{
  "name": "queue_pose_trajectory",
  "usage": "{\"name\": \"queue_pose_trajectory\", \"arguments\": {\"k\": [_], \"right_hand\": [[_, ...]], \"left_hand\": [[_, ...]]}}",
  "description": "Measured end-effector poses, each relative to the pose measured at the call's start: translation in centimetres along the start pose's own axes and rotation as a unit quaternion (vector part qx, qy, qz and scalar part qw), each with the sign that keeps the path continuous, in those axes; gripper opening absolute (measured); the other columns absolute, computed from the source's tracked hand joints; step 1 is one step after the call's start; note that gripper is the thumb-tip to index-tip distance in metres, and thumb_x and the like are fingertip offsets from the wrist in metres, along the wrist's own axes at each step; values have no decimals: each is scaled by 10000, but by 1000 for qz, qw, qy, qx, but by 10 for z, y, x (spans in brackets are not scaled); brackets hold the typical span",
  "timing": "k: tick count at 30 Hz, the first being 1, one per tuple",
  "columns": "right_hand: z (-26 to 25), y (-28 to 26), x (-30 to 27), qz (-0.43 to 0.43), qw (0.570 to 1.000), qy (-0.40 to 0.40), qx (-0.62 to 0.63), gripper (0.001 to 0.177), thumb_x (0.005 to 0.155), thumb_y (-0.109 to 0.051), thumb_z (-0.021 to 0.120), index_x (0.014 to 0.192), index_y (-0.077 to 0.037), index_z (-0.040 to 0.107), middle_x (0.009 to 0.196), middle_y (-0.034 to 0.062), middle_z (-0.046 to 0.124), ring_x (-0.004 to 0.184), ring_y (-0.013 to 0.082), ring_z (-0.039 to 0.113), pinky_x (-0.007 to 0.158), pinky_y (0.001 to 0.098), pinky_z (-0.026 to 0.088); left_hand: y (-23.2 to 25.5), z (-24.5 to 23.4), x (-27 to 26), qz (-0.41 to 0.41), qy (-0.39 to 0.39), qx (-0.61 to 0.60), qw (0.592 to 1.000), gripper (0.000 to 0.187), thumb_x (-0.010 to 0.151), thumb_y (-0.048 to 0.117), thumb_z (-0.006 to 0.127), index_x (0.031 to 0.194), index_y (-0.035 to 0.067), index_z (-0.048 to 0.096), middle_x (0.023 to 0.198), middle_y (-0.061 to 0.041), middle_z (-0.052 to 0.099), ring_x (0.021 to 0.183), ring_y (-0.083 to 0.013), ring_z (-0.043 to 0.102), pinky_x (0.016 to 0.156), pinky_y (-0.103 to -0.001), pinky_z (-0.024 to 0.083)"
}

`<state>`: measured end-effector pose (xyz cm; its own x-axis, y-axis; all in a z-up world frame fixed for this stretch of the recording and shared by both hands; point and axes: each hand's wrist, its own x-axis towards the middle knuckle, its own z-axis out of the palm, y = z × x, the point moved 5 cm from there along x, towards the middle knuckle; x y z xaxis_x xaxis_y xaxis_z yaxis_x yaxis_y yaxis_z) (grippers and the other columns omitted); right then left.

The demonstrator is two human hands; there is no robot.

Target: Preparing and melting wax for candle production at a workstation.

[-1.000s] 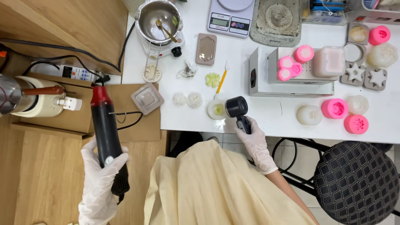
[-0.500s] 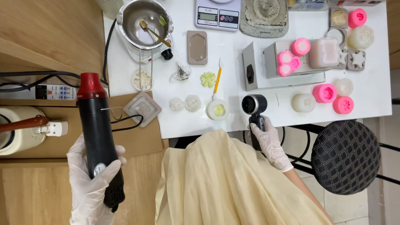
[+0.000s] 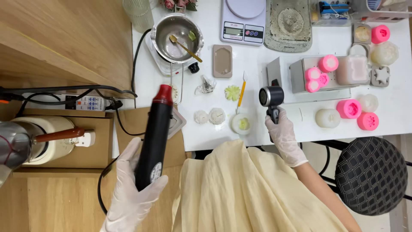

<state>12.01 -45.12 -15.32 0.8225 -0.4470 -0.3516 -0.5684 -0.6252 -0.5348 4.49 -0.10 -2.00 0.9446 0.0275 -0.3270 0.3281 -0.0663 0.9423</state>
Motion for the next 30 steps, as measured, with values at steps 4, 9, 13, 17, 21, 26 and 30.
{"name": "queue_pose_trajectory", "arguments": {"k": [4, 9, 13, 17, 21, 26, 30], "right_hand": [[14, 5, 46, -86, 995, 31, -31, 538, 916, -263, 691, 1383, -47, 532, 901, 187, 687, 772, 326, 678, 717, 432, 529], [37, 15, 85, -161, 986, 27, -38, 508, 935, -266, 695, 1347, -17, 536, 970, 207, 699, 824, 347, 674, 760, 430, 529], [44, 22, 95, -138, 988, 33, -67, 545, 952, -264, 688, 1395, -12, 497, 1026, 264, 694, 927, 434, 677, 792, 479, 522], [46, 25, 94, -113, 992, 43, -43, 542, 942, -265, 687, 1389, -25, 498, 1041, 273, 699, 955, 449, 684, 824, 491, 526], [58, 41, 103, -152, 987, 44, -27, 561, 941, -271, 689, 1398, -23, 480, 1053, 281, 689, 954, 452, 678, 823, 493, 526], [71, 47, 104, -153, 985, 52, -54, 544, 974, -261, 666, 1415, -10, 468, 1063, 300, 673, 967, 486, 648, 822, 512, 515], [61, 21, 89, -151, 985, 60, -65, 534, 960, -257, 658, 1391, -2, 472, 1055, 304, 678, 943, 498, 650, 787, 526, 517]], "left_hand": [[-61, 3, -16, -128, 31, -86, 988, 980, 835, -56, 790, 1688, 123, 343, 1315, -241, 557, 934, -232, 579, 747, -358, 551], [-10, 5, -11, -62, 100, 51, 992, 811, 725, -26, 809, 1457, 38, 467, 1369, -133, 468, 1036, -190, 613, 717, -331, 559], [3, 11, -12, -50, 166, 93, 980, 791, 723, -34, 812, 1418, -5, 435, 1452, -85, 523, 1061, -163, 671, 830, -270, 563], [9, 20, -1, -70, 180, -37, 981, 834, 725, -72, 765, 1485, 17, 435, 1376, -108, 589, 1041, -173, 650, 817, -283, 545], [29, 22, 9, 1, 160, -88, 983, 822, 719, -129, 710, 1463, 50, 411, 1364, -133, 536, 1102, -176, 641, 840, -315, 592], [41, 21, 15, 28, 99, -117, 988, 848, 718, -182, 662, 1470, 120, 413, 1397, -137, 508, 1144, -178, 628, 880, -300, 592], [40, 20, 18, -64, 98, -92, 989, 805, 739, -214, 632, 1443, 141, 472, 1380, -115, 554, 1058, -150, 640, 744, -266, 562]]}}
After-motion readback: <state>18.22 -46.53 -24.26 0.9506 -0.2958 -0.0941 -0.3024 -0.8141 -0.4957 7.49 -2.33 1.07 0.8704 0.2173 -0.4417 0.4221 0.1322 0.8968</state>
